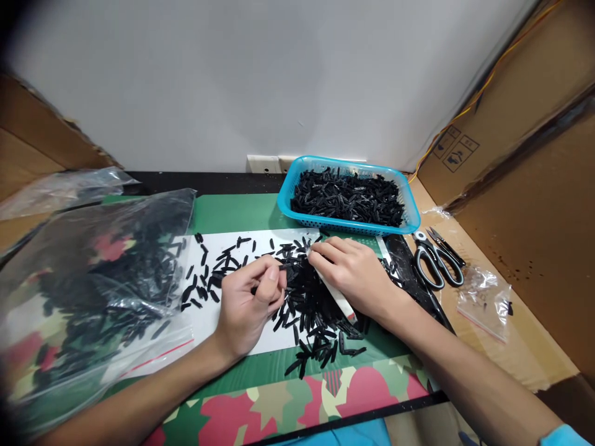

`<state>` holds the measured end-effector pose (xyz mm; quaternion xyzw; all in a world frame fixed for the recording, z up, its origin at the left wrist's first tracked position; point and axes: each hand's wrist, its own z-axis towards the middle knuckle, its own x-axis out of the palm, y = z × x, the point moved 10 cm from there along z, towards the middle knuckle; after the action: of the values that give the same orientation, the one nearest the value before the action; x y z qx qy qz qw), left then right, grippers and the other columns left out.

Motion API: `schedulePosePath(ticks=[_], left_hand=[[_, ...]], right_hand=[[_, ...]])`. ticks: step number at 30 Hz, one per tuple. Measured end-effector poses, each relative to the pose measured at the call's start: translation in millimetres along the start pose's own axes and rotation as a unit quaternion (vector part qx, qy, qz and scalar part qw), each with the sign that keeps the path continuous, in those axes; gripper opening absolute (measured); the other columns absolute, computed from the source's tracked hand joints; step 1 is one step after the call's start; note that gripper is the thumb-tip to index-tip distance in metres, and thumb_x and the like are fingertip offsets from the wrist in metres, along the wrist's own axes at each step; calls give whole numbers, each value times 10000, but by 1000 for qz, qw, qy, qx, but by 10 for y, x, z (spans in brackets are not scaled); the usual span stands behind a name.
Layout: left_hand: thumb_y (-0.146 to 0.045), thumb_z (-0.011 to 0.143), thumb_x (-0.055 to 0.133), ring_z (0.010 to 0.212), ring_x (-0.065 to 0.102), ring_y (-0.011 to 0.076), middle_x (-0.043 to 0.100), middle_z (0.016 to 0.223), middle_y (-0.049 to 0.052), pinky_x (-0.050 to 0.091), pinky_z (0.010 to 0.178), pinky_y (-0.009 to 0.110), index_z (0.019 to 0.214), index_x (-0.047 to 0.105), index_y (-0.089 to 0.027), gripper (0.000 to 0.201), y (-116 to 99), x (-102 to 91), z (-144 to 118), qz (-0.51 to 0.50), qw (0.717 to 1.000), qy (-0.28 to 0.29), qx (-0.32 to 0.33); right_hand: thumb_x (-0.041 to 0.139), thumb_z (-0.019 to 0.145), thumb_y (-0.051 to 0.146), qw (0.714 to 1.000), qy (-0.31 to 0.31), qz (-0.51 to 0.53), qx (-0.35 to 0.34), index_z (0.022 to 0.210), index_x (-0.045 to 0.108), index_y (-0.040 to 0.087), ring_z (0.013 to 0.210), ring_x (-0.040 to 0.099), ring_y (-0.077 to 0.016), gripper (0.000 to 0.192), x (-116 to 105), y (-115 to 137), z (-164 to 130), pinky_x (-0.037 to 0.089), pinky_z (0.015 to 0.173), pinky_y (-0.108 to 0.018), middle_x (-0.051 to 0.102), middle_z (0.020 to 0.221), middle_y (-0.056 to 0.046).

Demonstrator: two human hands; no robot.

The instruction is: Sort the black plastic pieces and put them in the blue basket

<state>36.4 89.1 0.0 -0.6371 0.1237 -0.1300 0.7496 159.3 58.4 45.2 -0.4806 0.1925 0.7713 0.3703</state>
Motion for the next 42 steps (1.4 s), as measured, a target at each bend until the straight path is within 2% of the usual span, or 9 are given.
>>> schedulePosePath(ticks=[4,8,11,19,25,27,31,37,42], left_hand=[[-482,1053,534,476,291,95,306,548,-81,296,467,262,741,526,-215,410,38,1,0,0,1000,4,-5],[-486,1053,535,488,323,93,329,573,-75,273,463,257,749,513,-214,409,75,47,9,12,999,25,-25],[-464,1060,529,509,366,90,378,609,-64,280,480,253,755,514,-208,398,58,96,13,38,998,47,-28],[-412,1075,471,576,410,118,415,628,-53,327,567,280,755,538,-204,388,-46,134,28,143,988,61,-8],[-407,1107,376,582,391,119,425,660,-60,280,575,289,800,478,-220,374,67,207,0,224,969,108,-14],[-405,1106,378,559,366,117,401,634,-69,264,562,288,784,437,-225,373,95,217,4,234,965,114,-14],[-441,1088,403,580,344,128,368,627,-62,277,554,271,744,418,-226,406,101,160,46,208,973,93,-21],[-567,1062,412,548,306,127,334,641,-65,290,493,248,769,426,-239,440,114,136,47,100,989,96,-49],[-624,1046,430,544,219,122,252,645,-81,228,465,242,854,492,-240,433,122,153,20,16,992,91,-84]], right_hand=[[539,1051,89,999,-18,28,19,1083,706,142,969,732,-268,178,-35,-37,8,579,803,-392,805,1110,-113],[615,1027,107,973,-96,198,72,1144,695,161,937,742,-214,152,-201,-91,4,608,825,-342,798,1063,-96],[626,1023,97,952,-125,271,71,1148,695,166,921,754,-193,159,-287,-41,15,623,811,-315,793,1031,-92],[542,1065,115,973,-85,213,22,1122,703,169,826,737,-179,179,-237,15,2,589,709,-286,789,949,-87],[502,1064,123,991,-19,135,11,958,696,157,646,614,-157,223,-146,65,33,463,592,-268,682,742,-42],[504,1056,143,994,-19,110,10,902,679,171,616,578,-156,235,-128,82,48,434,579,-273,644,695,-20],[532,1027,124,992,-37,118,24,883,656,182,636,612,-164,199,-96,50,71,460,599,-275,677,734,-30],[604,1015,173,966,-71,242,60,1065,668,187,756,714,-176,83,-88,-4,112,574,684,-266,751,890,-61],[647,999,132,970,-150,185,48,1052,695,196,812,722,-199,96,-294,-157,69,585,732,-308,765,902,-66]])
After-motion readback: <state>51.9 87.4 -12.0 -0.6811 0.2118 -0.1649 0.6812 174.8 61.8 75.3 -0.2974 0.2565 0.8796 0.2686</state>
